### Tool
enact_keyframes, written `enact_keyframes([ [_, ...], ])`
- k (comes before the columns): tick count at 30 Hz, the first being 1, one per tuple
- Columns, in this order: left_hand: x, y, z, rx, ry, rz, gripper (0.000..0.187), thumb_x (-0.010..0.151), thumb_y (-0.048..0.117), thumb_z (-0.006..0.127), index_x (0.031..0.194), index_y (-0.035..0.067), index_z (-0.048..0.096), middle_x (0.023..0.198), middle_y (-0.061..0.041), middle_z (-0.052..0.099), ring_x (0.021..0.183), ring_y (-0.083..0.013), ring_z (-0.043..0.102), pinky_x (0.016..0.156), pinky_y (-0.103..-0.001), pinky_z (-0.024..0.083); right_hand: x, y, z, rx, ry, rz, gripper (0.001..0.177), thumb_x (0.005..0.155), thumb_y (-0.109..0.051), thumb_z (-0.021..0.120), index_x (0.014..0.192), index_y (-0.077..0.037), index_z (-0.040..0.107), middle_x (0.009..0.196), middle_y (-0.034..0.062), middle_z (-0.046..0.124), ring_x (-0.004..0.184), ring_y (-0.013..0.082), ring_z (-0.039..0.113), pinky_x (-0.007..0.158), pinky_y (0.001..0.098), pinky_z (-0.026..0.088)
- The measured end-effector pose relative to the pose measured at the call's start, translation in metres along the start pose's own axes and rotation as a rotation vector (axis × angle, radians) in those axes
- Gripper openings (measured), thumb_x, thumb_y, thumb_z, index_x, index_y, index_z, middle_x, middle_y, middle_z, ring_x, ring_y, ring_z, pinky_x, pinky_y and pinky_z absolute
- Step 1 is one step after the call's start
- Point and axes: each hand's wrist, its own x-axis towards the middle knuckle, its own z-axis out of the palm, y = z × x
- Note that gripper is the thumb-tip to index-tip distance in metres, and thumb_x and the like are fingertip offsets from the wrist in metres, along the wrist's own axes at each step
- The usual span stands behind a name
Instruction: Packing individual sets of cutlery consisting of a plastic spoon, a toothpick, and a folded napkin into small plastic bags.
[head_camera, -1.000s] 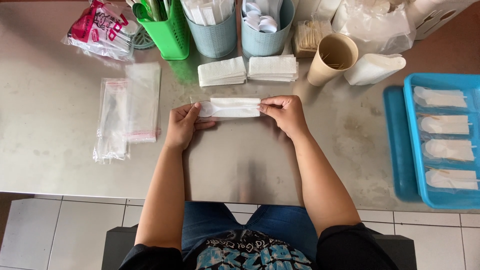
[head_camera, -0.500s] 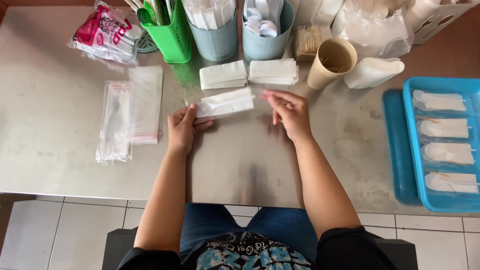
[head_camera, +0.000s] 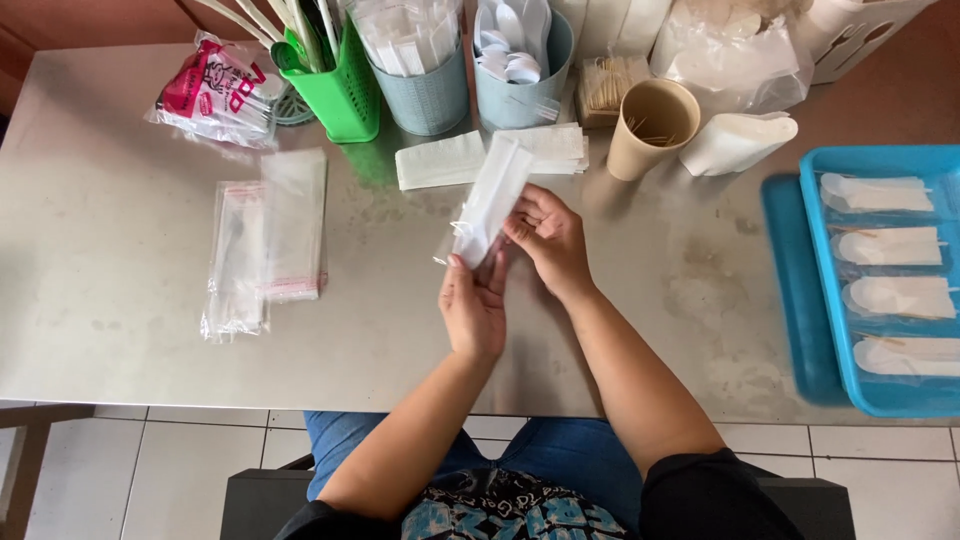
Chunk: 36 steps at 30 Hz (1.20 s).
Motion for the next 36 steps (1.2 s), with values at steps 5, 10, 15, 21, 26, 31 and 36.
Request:
enact_keyframes([
  [5, -0.012, -0.019, -0.007, 0.120, -0.071, -0.009, 0.030, 0.093, 0.019, 0.043, 0.107, -0.005, 0.055, 0.106, -0.030, 0.057, 0.101, -0.0408, 0.056, 0.092, -0.047, 0.047, 0.004, 0.020, -0.018, -0.057, 0.196, 0.034, 0.031, 0.079, -0.013, 0.070, 0.103, 0.000, 0.056, 0.080, 0.0116, 0.064, 0.064, 0.0119, 0.059, 0.056, 0.0243, 0.051],
  [10, -0.010, -0.018, -0.026, 0.212, -0.165, -0.012, 0.028, 0.093, 0.014, 0.043, 0.108, -0.008, 0.054, 0.105, -0.031, 0.057, 0.103, -0.0410, 0.054, 0.094, -0.048, 0.045, 0.005, 0.017, -0.020, -0.148, 0.264, 0.049, 0.024, 0.075, -0.013, 0.075, 0.091, -0.002, 0.061, 0.073, 0.0087, 0.065, 0.064, 0.0083, 0.057, 0.057, 0.0232, 0.050],
  [15, 0.004, 0.028, -0.040, 0.795, -0.585, 0.315, 0.047, 0.088, 0.010, 0.046, 0.132, 0.000, 0.034, 0.128, -0.018, 0.046, 0.119, -0.0272, 0.043, 0.101, -0.045, 0.033, 0.005, 0.004, -0.012, -0.250, 0.097, 0.172, 0.021, 0.070, -0.016, 0.079, 0.073, -0.007, 0.060, 0.058, 0.0043, 0.058, 0.051, 0.0085, 0.053, 0.042, 0.0186, 0.043],
  [21, 0.032, 0.063, -0.038, 1.645, -1.004, 1.111, 0.042, 0.077, 0.035, 0.062, 0.111, 0.010, 0.060, 0.118, -0.013, 0.052, 0.109, -0.0312, 0.051, 0.095, -0.045, 0.038, -0.002, 0.000, -0.005, -0.359, -0.110, 0.486, 0.023, 0.062, -0.010, 0.080, 0.074, -0.001, 0.063, 0.059, 0.0089, 0.059, 0.046, 0.0147, 0.056, 0.033, 0.0244, 0.047],
  [26, 0.034, 0.062, -0.038, 1.654, -1.049, 1.083, 0.033, 0.079, 0.036, 0.059, 0.103, 0.014, 0.064, 0.117, -0.013, 0.053, 0.110, -0.0324, 0.050, 0.094, -0.047, 0.037, 0.001, -0.038, 0.011, -0.662, -0.194, 0.678, 0.023, 0.063, -0.013, 0.076, 0.073, 0.000, 0.060, 0.053, 0.0079, 0.057, 0.037, 0.0165, 0.057, 0.034, 0.0244, 0.050],
  [31, 0.013, 0.071, 0.000, 1.510, -1.035, 0.964, 0.031, 0.080, 0.039, 0.059, 0.096, 0.014, 0.068, 0.106, -0.010, 0.059, 0.103, -0.0309, 0.053, 0.091, -0.045, 0.039, 0.001, -0.023, -0.002, -0.957, -0.222, 0.616, 0.021, 0.060, -0.012, 0.073, 0.067, 0.001, 0.057, 0.047, 0.0093, 0.055, 0.034, 0.0175, 0.057, 0.032, 0.0226, 0.047],
  [36, -0.078, 0.116, 0.118, 0.735, -1.629, 0.196, 0.033, 0.078, 0.037, 0.060, 0.092, 0.008, 0.059, 0.088, -0.006, 0.063, 0.077, -0.0230, 0.064, 0.077, -0.033, 0.050, 0.001, -0.044, 0.007, -1.330, -0.265, 0.709, 0.041, 0.059, -0.042, 0.076, 0.068, -0.014, 0.048, 0.055, 0.0003, 0.060, 0.057, 0.0169, 0.052, 0.051, 0.0303, 0.035],
])
